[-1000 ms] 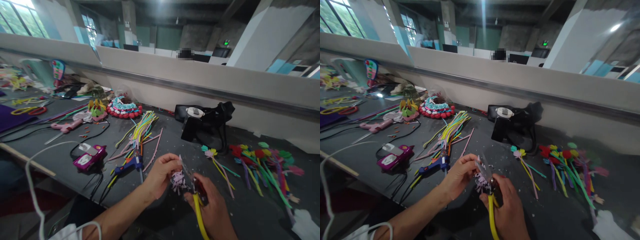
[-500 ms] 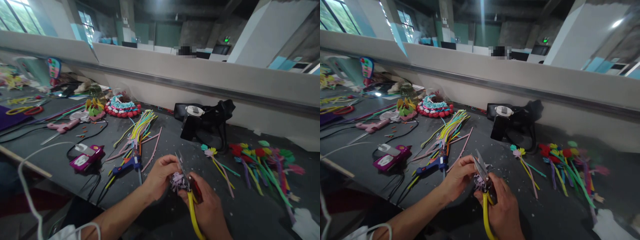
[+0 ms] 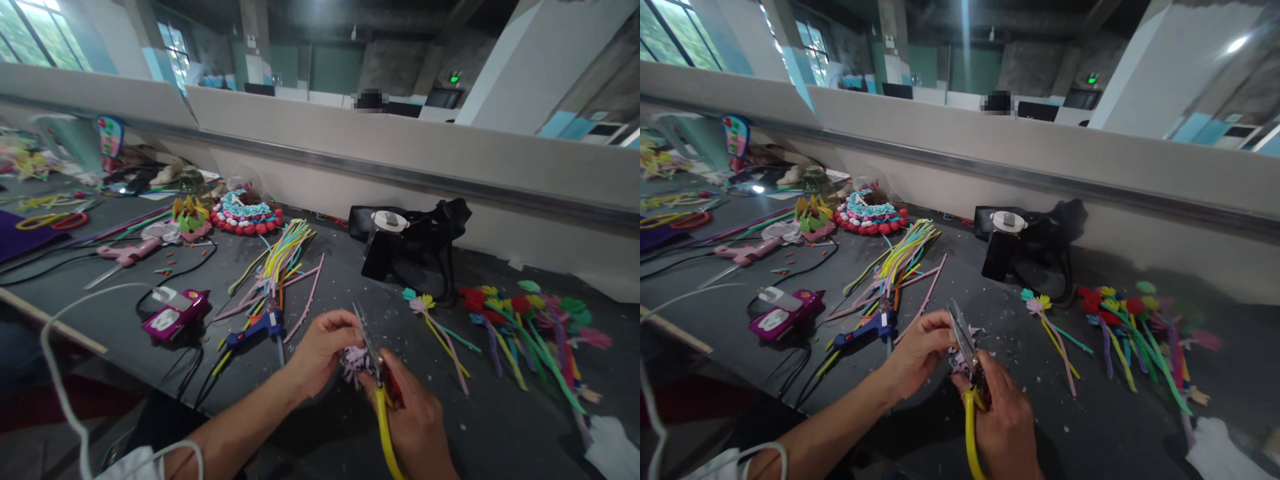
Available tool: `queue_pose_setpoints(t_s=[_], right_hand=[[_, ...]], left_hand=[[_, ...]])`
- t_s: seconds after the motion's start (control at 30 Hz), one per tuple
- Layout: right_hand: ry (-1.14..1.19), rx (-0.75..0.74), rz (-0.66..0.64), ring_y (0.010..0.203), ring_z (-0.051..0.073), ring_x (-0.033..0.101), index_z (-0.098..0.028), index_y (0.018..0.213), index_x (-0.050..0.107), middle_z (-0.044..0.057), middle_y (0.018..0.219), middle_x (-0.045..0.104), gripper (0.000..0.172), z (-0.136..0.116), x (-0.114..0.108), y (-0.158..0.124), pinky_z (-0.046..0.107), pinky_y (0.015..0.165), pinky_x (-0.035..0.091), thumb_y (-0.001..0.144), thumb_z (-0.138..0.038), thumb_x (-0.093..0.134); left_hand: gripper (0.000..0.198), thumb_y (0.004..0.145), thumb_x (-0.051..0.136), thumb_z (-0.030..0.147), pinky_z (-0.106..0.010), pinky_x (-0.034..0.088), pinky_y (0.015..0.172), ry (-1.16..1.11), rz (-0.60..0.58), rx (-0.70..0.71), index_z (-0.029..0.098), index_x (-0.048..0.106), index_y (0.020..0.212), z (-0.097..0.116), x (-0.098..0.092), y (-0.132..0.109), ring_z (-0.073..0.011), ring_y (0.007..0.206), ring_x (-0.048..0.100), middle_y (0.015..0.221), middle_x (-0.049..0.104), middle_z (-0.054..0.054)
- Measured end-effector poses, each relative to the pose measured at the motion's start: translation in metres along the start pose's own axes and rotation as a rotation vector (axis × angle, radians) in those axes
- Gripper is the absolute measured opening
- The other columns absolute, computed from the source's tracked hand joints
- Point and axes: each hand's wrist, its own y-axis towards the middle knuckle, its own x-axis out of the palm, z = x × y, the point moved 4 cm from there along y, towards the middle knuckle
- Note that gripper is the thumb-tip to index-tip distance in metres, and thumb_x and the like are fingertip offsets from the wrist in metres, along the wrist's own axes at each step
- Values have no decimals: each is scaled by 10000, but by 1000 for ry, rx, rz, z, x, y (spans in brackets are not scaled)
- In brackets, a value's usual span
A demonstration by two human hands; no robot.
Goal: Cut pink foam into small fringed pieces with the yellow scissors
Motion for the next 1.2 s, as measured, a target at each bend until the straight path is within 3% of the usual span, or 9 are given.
queue_pose_setpoints(t_s=[0.17,0.4,0.5,0.77,0.9,1.0,1.1,1.2], right_hand=[[-23,35,-96,849,211,721,-162,1173,591,95,983,732,317,6,5,-6,301,721,598,912,-252,435],[-96,60,-202,1004,234,677,-188,1347,453,108,1196,653,477,6,5,0,354,780,591,871,-204,439],[-108,84,-218,1028,249,665,-207,1325,477,100,1197,650,460,7,5,1,374,800,584,867,-205,443],[3,107,-86,832,202,721,-159,1184,600,94,1010,729,334,8,4,-3,269,684,575,902,-235,438],[32,261,36,780,192,716,-166,1155,630,89,985,730,345,9,-13,11,259,697,557,898,-369,521],[144,421,42,680,166,695,-191,1129,647,50,878,721,372,9,-23,24,247,636,544,876,-445,544],[247,476,29,652,151,673,-194,1231,582,26,835,701,475,5,-28,33,242,611,535,839,-461,587],[255,411,8,771,167,681,-214,1233,561,31,909,701,478,-1,-28,40,268,692,539,817,-442,613]], left_hand=[[118,638,768,185,-231,398,641,37,8,36,134,677,692,1,-1,1,-106,607,547,651,647,-10],[162,622,795,232,-271,420,679,77,10,74,140,686,700,1,0,-3,-140,640,569,651,640,-12],[155,621,795,229,-284,426,695,61,8,65,148,682,689,-1,0,-5,-143,639,558,649,633,-4],[168,624,797,226,-231,396,633,95,-3,30,133,687,711,-4,2,-7,-103,601,528,646,632,-7],[154,630,786,221,-219,382,628,80,-5,20,133,682,702,1,3,-8,-92,595,514,637,620,-3],[159,631,784,235,-221,381,634,114,-18,0,137,683,707,4,4,-8,-97,607,514,646,615,-5],[175,642,775,268,-230,386,640,234,-41,-16,138,680,708,2,3,-8,-109,617,511,650,606,-7],[157,676,736,278,-224,371,613,473,-57,39,140,674,716,-2,2,-9,-113,624,496,657,599,-5]])
